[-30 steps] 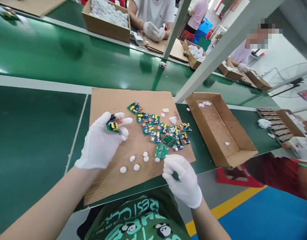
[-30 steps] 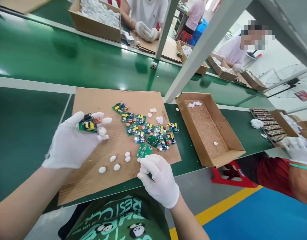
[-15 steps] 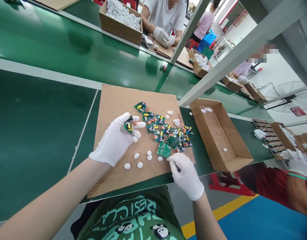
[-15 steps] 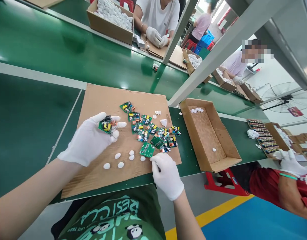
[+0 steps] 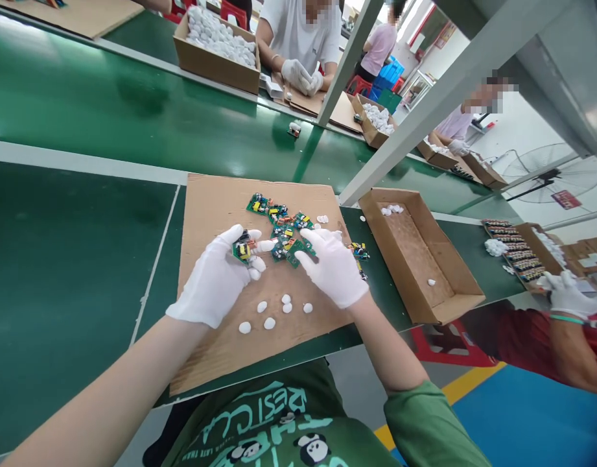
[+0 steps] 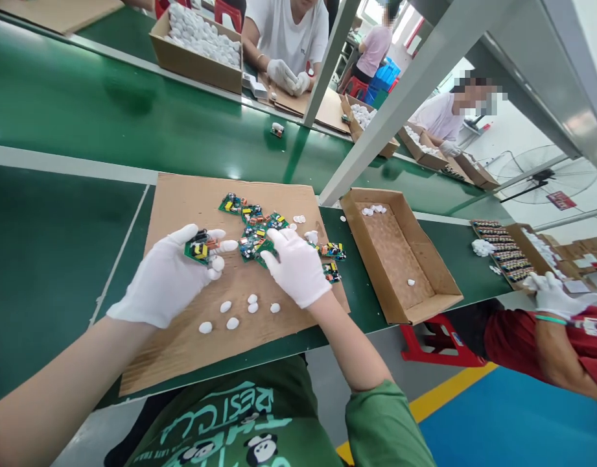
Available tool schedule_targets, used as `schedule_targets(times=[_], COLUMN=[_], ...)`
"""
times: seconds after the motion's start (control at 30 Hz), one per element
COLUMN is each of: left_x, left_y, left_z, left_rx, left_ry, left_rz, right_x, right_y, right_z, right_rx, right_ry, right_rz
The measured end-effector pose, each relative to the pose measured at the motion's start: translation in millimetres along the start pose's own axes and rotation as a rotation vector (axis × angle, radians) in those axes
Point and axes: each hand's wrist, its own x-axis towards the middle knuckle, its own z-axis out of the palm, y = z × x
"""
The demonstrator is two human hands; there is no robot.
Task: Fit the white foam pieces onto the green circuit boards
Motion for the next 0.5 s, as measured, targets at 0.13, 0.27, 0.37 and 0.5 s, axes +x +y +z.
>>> schedule_targets(times=[0.13, 0.27, 0.37, 0.5], left_x=[-3, -6, -9, -9], left_y=[2, 1, -2, -3], left_z=[2.5, 4.9, 7.5, 8.8], left_rx=[-0.049, -0.081, -0.096, -0.095], left_ry=[0.022, 0.001, 0.007, 0.043], left_rz=[-0.030, -0.100, -0.094, -0.101], right_x=[-43, -83, -84, -59], right_y=[20, 50, 62, 59], right_z=[-40, -60, -50, -33], right_rx=[0.012, 0.046, 0.056, 0.079], right_ry=[-0.002, -0.182, -0.181, -0.142], right_rz=[0.091, 0.103, 0.118, 0.102])
